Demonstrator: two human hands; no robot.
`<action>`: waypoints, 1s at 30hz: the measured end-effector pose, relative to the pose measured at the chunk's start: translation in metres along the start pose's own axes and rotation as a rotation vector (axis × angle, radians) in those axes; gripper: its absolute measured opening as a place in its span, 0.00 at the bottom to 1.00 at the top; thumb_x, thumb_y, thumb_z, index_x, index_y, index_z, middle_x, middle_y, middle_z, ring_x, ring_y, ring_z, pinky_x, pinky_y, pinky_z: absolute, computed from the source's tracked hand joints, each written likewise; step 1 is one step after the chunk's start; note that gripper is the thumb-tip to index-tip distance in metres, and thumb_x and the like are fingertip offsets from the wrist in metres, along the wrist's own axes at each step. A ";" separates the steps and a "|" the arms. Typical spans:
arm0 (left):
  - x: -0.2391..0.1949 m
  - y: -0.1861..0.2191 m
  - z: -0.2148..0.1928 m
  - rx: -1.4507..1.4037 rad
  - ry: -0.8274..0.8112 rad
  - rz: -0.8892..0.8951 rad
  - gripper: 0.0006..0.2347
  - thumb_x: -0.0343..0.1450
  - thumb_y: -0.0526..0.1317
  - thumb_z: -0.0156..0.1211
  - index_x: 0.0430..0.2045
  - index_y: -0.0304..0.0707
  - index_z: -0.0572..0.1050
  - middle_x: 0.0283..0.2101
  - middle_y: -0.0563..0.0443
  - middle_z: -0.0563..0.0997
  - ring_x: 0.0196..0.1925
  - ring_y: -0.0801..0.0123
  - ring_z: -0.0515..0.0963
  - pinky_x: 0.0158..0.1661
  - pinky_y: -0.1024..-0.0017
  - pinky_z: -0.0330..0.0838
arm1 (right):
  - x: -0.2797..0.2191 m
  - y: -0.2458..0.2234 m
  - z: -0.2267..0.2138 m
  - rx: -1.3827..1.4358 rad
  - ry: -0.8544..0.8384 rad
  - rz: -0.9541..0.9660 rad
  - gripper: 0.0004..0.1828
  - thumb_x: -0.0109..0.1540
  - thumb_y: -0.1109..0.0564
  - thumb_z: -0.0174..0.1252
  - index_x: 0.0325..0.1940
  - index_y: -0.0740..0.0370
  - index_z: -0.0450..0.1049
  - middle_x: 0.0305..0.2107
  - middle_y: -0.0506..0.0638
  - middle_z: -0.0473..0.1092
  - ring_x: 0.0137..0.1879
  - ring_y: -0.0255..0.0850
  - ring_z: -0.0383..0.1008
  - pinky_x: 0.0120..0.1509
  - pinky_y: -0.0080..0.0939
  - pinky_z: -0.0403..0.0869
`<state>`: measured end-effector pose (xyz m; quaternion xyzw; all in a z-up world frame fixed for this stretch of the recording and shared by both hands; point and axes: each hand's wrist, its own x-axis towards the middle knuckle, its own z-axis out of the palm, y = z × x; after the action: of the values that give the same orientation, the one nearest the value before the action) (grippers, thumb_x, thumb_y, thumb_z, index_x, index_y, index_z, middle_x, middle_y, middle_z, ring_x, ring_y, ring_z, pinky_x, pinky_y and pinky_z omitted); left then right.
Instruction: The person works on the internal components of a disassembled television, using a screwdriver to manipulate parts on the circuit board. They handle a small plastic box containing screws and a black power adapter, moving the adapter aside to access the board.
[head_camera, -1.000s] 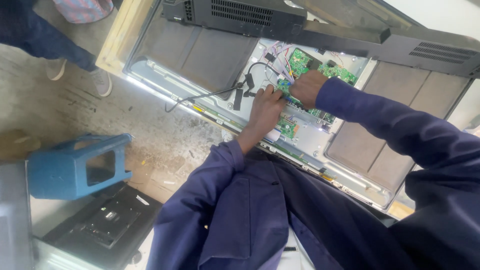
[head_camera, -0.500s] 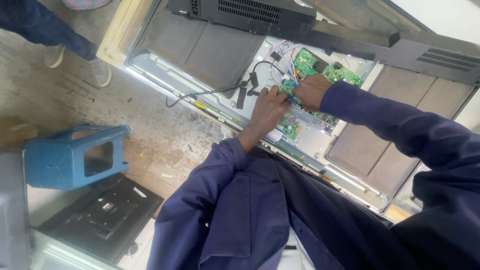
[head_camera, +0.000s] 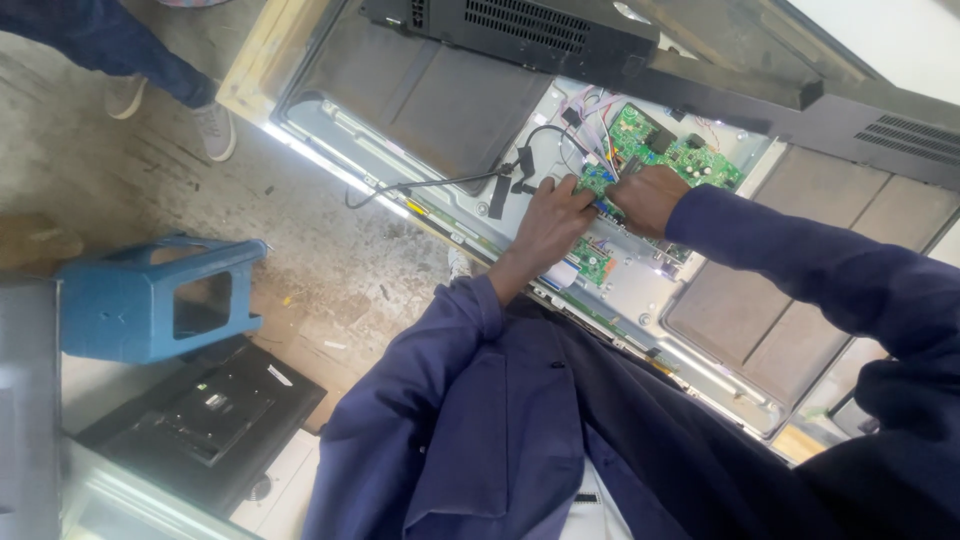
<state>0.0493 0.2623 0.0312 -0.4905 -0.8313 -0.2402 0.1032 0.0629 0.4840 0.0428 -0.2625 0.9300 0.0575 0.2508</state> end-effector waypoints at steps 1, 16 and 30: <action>0.000 0.000 0.000 -0.003 0.001 0.006 0.02 0.63 0.35 0.60 0.23 0.46 0.78 0.30 0.56 0.71 0.35 0.64 0.64 0.32 0.65 0.58 | 0.003 0.000 -0.003 -0.006 -0.003 -0.001 0.09 0.46 0.50 0.60 0.25 0.55 0.76 0.20 0.52 0.74 0.32 0.52 0.79 0.34 0.55 0.77; 0.000 -0.002 -0.004 -0.048 0.037 0.011 0.02 0.65 0.35 0.60 0.21 0.45 0.77 0.30 0.57 0.70 0.34 0.65 0.64 0.32 0.66 0.56 | 0.022 -0.014 -0.025 -0.042 -0.029 -0.011 0.08 0.49 0.48 0.59 0.27 0.52 0.76 0.22 0.49 0.74 0.33 0.49 0.79 0.36 0.53 0.77; 0.001 -0.004 -0.007 -0.056 -0.007 0.017 0.01 0.64 0.35 0.61 0.23 0.44 0.78 0.30 0.56 0.71 0.35 0.66 0.64 0.33 0.66 0.56 | 0.013 -0.011 -0.037 -0.067 -0.033 -0.012 0.08 0.52 0.46 0.58 0.28 0.48 0.77 0.23 0.46 0.74 0.34 0.47 0.79 0.37 0.50 0.77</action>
<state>0.0449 0.2581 0.0365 -0.5011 -0.8203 -0.2608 0.0887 0.0430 0.4597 0.0688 -0.2754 0.9217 0.0914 0.2573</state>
